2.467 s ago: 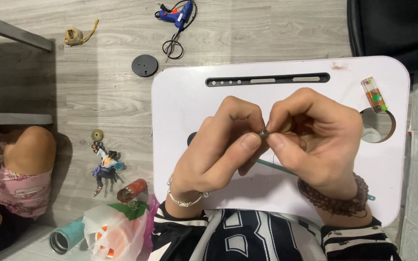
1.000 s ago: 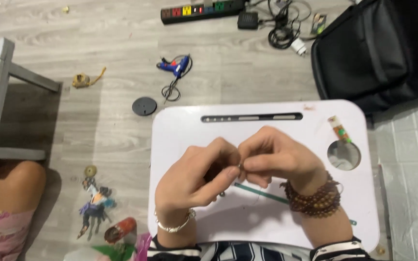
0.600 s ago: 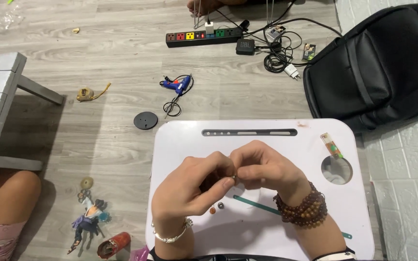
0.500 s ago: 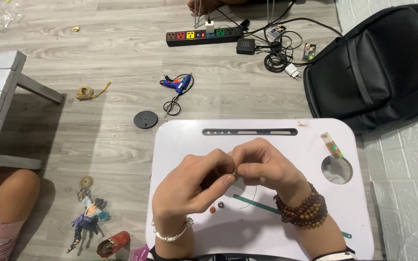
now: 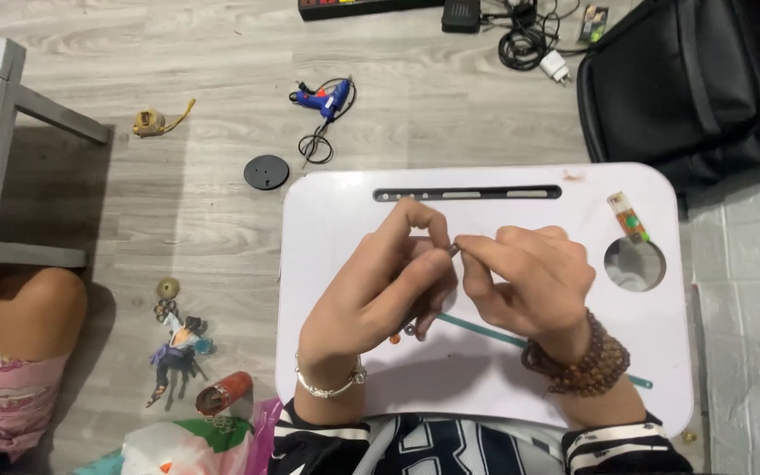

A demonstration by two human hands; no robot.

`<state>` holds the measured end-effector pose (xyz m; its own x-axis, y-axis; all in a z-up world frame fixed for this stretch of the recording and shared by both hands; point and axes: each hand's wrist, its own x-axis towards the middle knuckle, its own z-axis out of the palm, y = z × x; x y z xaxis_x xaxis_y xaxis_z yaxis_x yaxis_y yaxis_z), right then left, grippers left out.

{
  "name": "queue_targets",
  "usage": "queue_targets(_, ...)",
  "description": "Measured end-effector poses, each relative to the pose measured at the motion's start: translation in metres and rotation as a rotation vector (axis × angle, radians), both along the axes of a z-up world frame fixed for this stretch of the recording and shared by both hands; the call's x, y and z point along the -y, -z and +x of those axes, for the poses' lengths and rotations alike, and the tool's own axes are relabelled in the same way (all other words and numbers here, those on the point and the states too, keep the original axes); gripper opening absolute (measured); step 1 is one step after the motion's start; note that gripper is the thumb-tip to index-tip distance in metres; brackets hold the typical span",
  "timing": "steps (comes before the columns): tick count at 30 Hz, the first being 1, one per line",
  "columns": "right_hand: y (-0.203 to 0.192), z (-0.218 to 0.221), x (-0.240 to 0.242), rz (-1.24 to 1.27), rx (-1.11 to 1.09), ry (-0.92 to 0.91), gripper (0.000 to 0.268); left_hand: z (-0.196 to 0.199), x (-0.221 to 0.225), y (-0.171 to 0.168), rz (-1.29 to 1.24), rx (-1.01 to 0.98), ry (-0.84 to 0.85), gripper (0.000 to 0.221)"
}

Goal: The person is inspecting a motor rotor and then performing assembly or repair work on a white power adapter.

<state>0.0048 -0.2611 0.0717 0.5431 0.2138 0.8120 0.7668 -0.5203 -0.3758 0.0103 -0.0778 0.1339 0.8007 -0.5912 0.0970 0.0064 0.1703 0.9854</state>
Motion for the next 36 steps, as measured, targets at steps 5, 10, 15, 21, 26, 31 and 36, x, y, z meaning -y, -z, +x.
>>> queue_targets(5,-0.009,0.007,0.018,-0.188,0.265,-0.043,0.009,-0.001,0.003,0.009,-0.154,-0.275,0.143,0.011)
queue_targets(10,-0.046,0.013,0.042,-0.56,0.461,-0.156,0.011,-0.002,0.005,0.011,-0.25,-0.399,0.274,0.016)
queue_targets(15,-0.052,0.011,0.054,-0.649,0.657,-0.176,0.018,-0.01,0.012,0.011,-0.319,-0.552,0.337,0.021)
queue_targets(21,-0.035,-0.025,0.04,-0.226,-0.319,-0.065,0.016,-0.012,0.004,0.001,-0.254,-0.474,0.307,0.02)
queue_targets(26,-0.067,-0.018,0.034,0.272,-0.955,-0.428,0.017,-0.01,-0.002,0.004,-0.248,-0.394,0.274,0.019)
queue_targets(31,-0.063,-0.008,0.036,0.652,-1.35,-0.821,0.028,-0.01,-0.003,0.007,-0.223,-0.321,0.309,0.02)
queue_targets(36,-0.066,-0.007,0.034,0.589,-1.429,-0.857,0.029,-0.011,-0.001,0.015,-0.263,-0.149,0.336,0.017)
